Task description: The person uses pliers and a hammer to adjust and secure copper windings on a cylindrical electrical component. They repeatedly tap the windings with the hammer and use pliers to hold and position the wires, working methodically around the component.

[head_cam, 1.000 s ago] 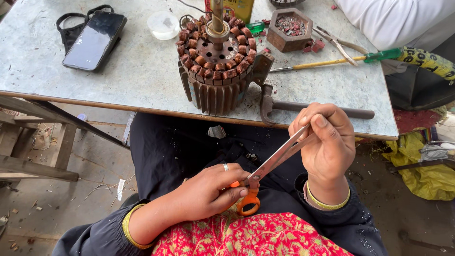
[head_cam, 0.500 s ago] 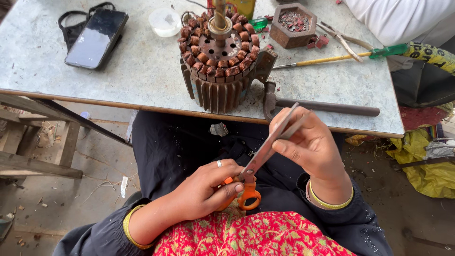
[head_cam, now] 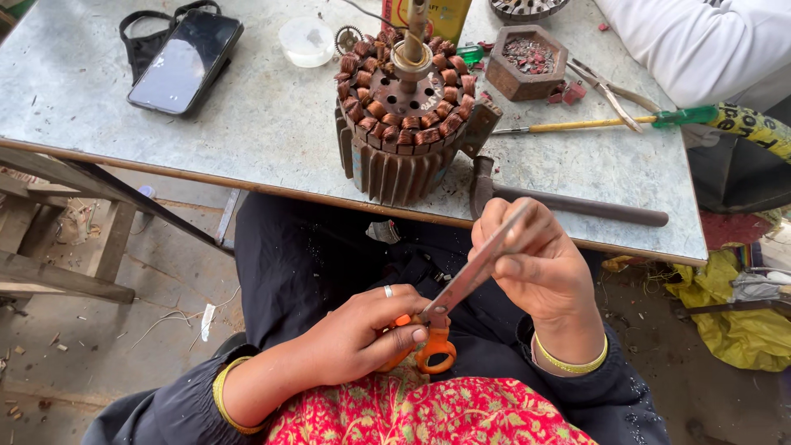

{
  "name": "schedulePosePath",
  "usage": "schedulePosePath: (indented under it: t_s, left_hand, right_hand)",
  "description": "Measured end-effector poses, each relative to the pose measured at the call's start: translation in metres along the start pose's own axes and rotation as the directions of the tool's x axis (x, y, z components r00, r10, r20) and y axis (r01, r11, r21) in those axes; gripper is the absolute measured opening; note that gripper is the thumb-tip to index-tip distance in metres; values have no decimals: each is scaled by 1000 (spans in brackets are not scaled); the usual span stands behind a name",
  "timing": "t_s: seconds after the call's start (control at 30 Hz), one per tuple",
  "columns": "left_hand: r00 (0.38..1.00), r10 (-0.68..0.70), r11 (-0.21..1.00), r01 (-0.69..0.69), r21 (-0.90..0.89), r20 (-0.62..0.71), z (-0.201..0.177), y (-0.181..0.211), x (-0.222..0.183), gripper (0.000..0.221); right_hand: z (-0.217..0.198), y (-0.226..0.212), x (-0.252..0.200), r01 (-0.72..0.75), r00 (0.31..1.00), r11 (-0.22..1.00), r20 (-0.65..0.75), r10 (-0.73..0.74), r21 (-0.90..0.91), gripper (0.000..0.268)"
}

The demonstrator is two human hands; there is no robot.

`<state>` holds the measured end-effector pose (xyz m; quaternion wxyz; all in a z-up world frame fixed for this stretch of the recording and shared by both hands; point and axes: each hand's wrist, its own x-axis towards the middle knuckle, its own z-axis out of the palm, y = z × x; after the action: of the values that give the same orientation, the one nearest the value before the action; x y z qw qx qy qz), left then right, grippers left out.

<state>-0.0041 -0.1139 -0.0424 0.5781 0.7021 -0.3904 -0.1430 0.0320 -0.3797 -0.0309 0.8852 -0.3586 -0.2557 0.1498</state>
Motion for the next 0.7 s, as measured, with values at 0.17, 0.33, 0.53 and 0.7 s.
schedulePosePath:
  t_s: [0.17,0.33,0.53,0.7]
  left_hand:
    - [998,40,999,-40,0,40,-1,-7,-1,23]
    - [998,57,998,-57,-5,17,1,-15,-1,23]
    - [962,124,986,-147,-79,-244,-5,-23,-8,19]
    - [887,75,960,-188,-208,-455,-6,-22,-13,21]
  right_hand:
    - [-11,-3,-5,-88,988,996,131,87,6,18]
    - [-6,-2,-4,-75,993,997,87,78,-35,15]
    - [16,13,8,-112,978,908,116,173,-405,71]
    - [23,36,5,-232,911,672,86,404,-703,74]
